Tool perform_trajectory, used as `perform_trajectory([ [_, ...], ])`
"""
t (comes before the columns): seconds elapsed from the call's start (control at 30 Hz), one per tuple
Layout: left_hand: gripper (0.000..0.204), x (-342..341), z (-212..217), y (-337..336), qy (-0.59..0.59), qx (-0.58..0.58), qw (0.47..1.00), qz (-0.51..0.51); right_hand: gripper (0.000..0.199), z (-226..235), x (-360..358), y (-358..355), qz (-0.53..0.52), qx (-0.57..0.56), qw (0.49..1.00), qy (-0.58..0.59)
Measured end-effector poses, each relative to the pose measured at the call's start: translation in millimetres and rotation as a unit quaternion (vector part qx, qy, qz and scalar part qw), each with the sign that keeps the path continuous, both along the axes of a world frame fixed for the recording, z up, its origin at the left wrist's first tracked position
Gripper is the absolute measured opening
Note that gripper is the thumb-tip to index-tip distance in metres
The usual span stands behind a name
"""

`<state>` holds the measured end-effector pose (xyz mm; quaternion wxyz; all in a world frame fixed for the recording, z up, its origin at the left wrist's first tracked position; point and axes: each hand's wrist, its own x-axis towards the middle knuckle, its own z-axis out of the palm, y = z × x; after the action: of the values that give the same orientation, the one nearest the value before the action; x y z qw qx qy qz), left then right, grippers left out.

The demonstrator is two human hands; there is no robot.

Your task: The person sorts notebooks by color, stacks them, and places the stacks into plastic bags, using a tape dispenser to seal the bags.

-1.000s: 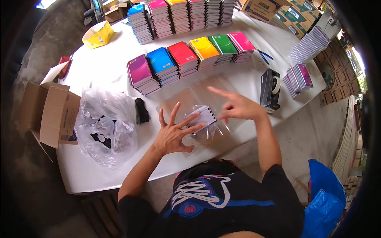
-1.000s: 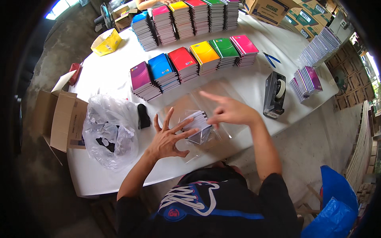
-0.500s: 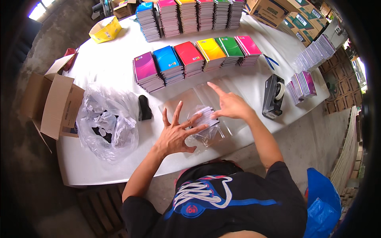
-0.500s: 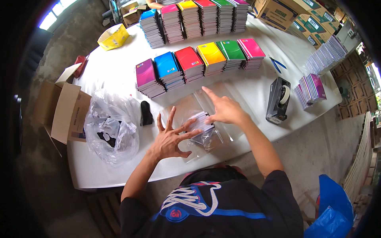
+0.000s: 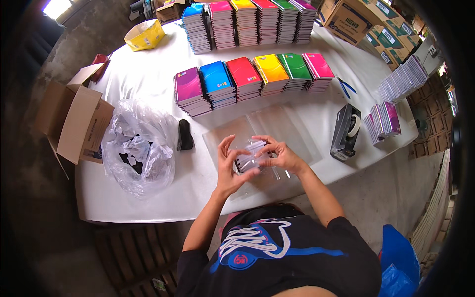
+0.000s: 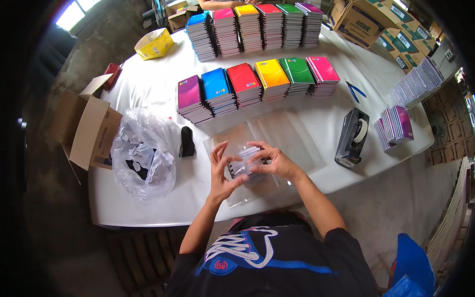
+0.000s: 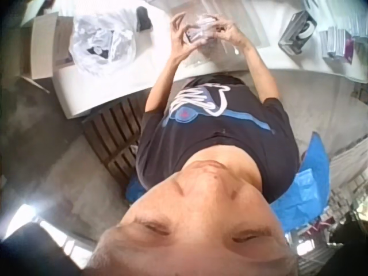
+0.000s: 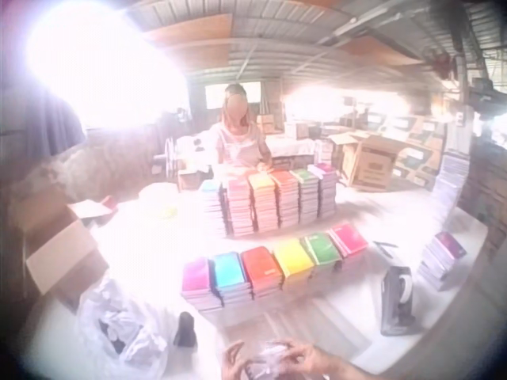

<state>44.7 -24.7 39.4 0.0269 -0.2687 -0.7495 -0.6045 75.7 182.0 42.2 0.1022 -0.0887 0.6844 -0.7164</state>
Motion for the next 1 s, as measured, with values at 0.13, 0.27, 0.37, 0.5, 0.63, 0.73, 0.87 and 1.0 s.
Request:
perform_trajectory([
  [0.13,0.023,5,4,-4,0.060,-0.072,0.995,-0.023,0.026,1,7,6,0.001,-0.033,0.999,0.005],
  [0.27,0.016,5,3,7,-0.015,0.007,1.000,0.007,0.024,-5,4,7,0.003,-0.036,0.999,-0.027],
  [0.37,0.013,-1,5,11,-0.051,0.062,0.997,0.007,0.021,-6,3,6,-0.011,-0.009,1.000,0.005],
  [0.5,0.013,-10,15,13,-0.063,0.061,0.996,0.010,0.018,-4,3,3,-0.003,0.020,1.000,0.010],
  [0.63,0.028,-10,19,7,-0.131,0.051,0.990,0.020,0.016,-5,3,1,-0.023,-0.040,0.997,-0.059],
  [0.73,0.027,-3,18,1,-0.067,-0.023,0.997,0.000,0.016,-1,1,-6,-0.040,-0.082,0.992,-0.082],
  [0.87,0.020,-1,1,4,-0.075,-0.023,0.997,0.020,0.019,2,-2,-5,-0.040,-0.077,0.994,-0.070],
  [1.0,0.028,-9,-12,4,-0.160,0.018,0.987,0.021,0.027,-3,-6,-5,-0.059,-0.046,0.994,-0.081],
])
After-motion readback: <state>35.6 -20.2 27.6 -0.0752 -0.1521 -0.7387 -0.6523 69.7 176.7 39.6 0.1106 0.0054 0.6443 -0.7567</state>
